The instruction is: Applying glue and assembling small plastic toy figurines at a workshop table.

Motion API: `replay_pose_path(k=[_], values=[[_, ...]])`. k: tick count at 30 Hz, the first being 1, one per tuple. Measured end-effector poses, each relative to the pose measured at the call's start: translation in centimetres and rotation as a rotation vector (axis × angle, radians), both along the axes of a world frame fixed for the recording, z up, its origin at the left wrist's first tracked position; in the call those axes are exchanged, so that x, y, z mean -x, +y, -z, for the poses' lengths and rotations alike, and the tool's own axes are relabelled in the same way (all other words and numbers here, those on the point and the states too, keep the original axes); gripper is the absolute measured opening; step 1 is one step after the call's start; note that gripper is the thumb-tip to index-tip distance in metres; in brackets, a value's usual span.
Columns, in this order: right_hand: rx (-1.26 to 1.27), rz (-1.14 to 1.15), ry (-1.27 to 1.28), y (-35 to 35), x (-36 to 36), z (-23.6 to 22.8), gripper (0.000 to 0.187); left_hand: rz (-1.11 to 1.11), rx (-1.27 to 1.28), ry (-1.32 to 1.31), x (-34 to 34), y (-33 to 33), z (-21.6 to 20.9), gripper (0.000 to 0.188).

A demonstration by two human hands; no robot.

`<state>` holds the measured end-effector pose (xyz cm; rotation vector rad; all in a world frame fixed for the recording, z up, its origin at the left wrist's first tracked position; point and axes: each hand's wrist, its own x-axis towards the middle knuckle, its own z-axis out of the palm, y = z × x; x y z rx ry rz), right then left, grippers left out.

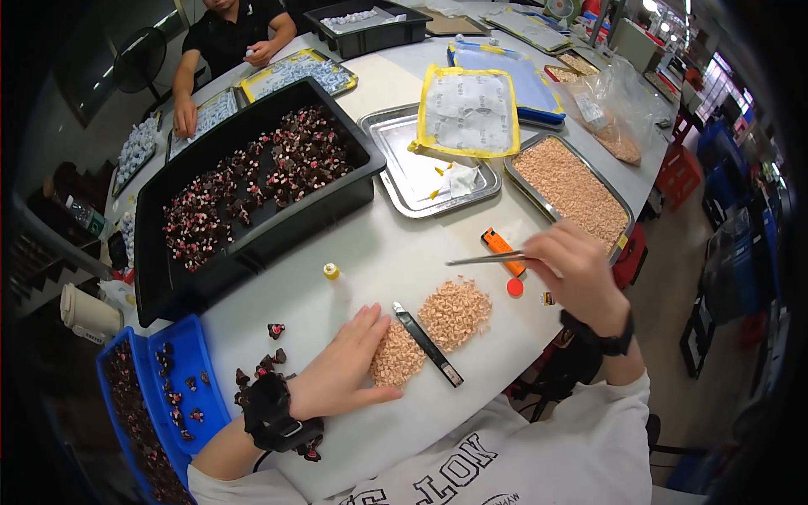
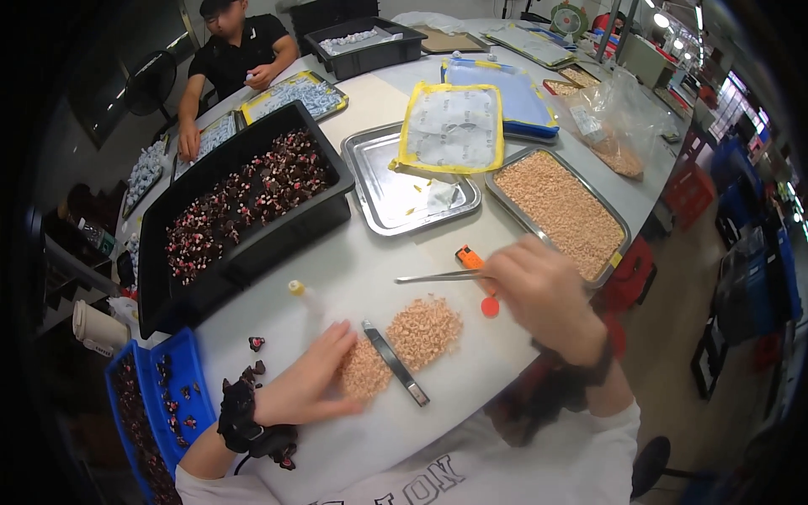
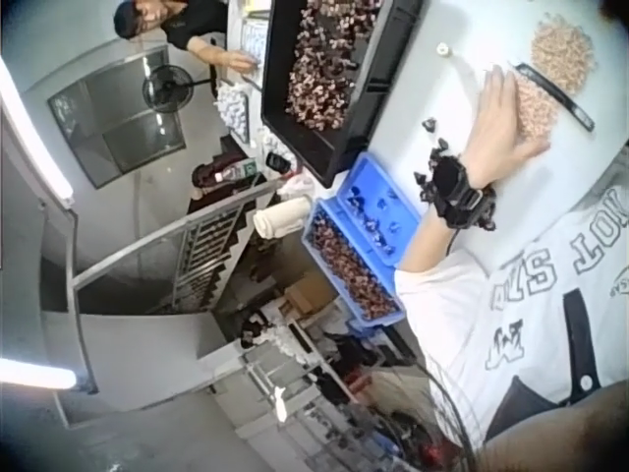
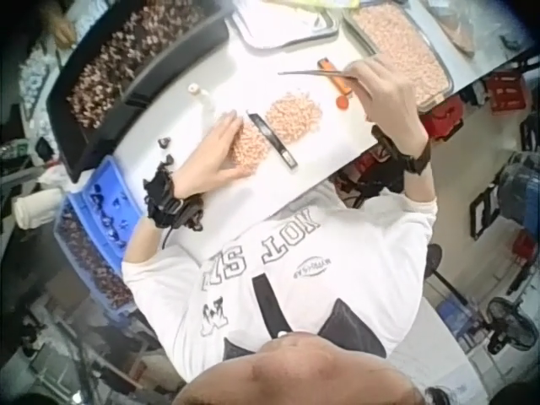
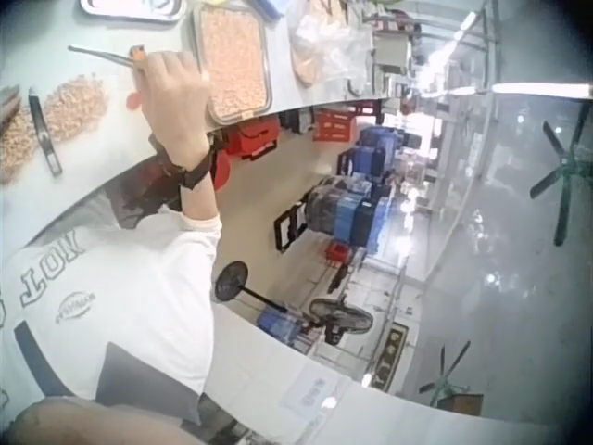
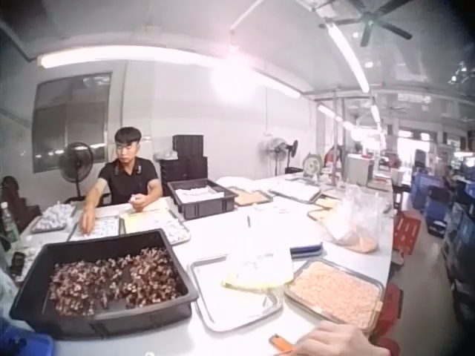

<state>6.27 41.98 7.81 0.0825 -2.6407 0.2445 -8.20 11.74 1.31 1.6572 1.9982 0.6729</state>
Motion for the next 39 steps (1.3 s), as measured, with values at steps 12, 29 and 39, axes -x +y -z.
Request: replay_pose_path(k=[12,29,39], values=[[0.126,-0.144,-0.308,0.6,5.5,7.9,0.028,0.040,-0.010,-0.081,-0.2,0.4,0.7,0.083],[0.083,-0.309,-0.347,0.4,4.0,7.1,0.019,-0.008,-0.018,0.017,-0.7,1.5,0.3,0.058],[0.066,-0.318,-0.303,0.4,4.2,7.1,0.015,0.115,0.149,0.451,-4.9,2.9,-3.1,0.081]])
